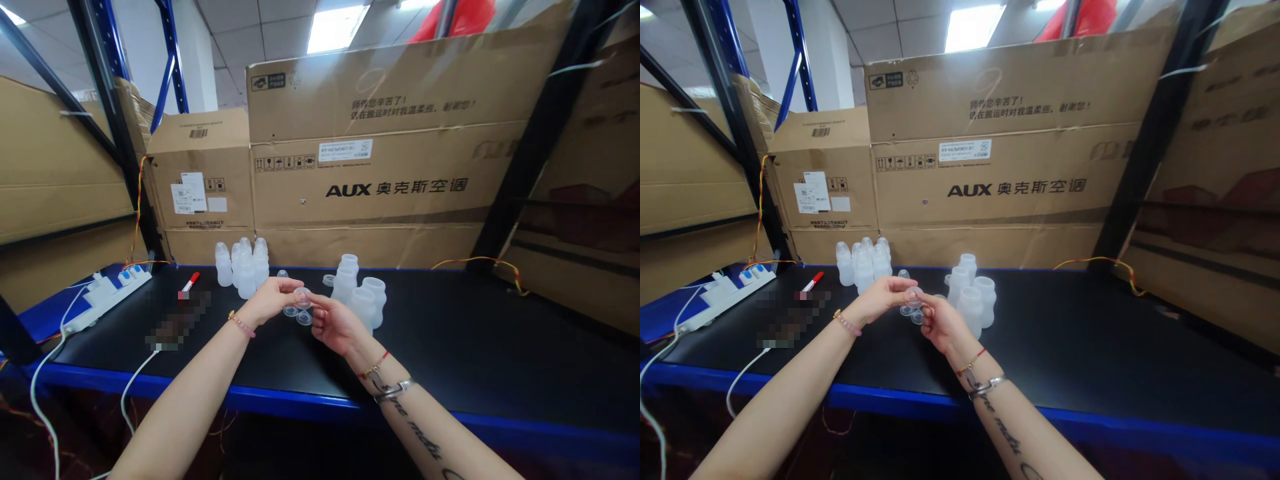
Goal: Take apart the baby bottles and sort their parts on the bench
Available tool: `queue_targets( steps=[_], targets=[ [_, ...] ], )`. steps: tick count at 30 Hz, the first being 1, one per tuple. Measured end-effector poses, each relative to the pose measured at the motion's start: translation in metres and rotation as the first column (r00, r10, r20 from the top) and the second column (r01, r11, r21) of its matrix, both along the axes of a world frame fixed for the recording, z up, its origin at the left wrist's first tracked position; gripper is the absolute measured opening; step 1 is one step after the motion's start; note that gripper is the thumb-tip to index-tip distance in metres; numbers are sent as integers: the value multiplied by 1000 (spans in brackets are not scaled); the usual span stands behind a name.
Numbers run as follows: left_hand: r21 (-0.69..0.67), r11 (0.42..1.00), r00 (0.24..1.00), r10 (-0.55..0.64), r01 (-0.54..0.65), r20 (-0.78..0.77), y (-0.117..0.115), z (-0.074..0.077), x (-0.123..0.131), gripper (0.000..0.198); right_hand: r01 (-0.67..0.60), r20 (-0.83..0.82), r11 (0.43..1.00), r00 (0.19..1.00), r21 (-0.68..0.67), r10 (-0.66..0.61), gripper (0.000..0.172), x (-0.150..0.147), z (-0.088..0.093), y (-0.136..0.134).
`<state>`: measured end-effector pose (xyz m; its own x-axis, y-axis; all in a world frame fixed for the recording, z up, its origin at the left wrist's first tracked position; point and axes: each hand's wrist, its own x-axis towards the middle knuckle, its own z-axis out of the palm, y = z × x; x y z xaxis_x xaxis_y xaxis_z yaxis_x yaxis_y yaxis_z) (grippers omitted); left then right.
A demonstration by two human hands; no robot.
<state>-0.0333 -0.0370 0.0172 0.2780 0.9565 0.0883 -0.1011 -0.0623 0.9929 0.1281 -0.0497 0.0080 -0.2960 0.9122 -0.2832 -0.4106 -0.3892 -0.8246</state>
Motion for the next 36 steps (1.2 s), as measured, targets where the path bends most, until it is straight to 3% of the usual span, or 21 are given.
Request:
queue_targets(
  steps=[5, 11, 16, 22, 26, 30, 36],
  targets=[
    [-16, 997, 997, 82, -82, 5, -1, 1, 1, 52, 49, -37, 999, 998, -20, -49, 38, -7, -5, 1],
    [31, 985, 983, 174, -172, -55, -7, 5, 5, 42, 24, -54, 999, 998, 39, -22, 39, -8, -11, 1],
    [93, 969, 947, 244, -229, -210, -8, 4, 9, 40, 42, 23, 996, 999, 76, -44, 41, -10, -14, 2],
    [252, 933, 841, 344, -256, -417, -4, -4, 12, 38, 95, 160, 980, 979, 176, -124, 40, -14, -14, -1],
    [283, 928, 793, 357, -241, -494, -6, -6, 13, 38, 94, 232, 970, 962, 222, -146, 24, -14, -12, -4],
    [297, 930, 761, 353, -219, -545, -7, -6, 13, 30, 62, 283, 974, 951, 217, -124, 18, -14, -10, -8],
    [210, 957, 800, 283, -200, -529, -10, -1, 10, 19, 115, 283, 949, 938, 292, -201, 16, -17, -6, -14]
  ],
)
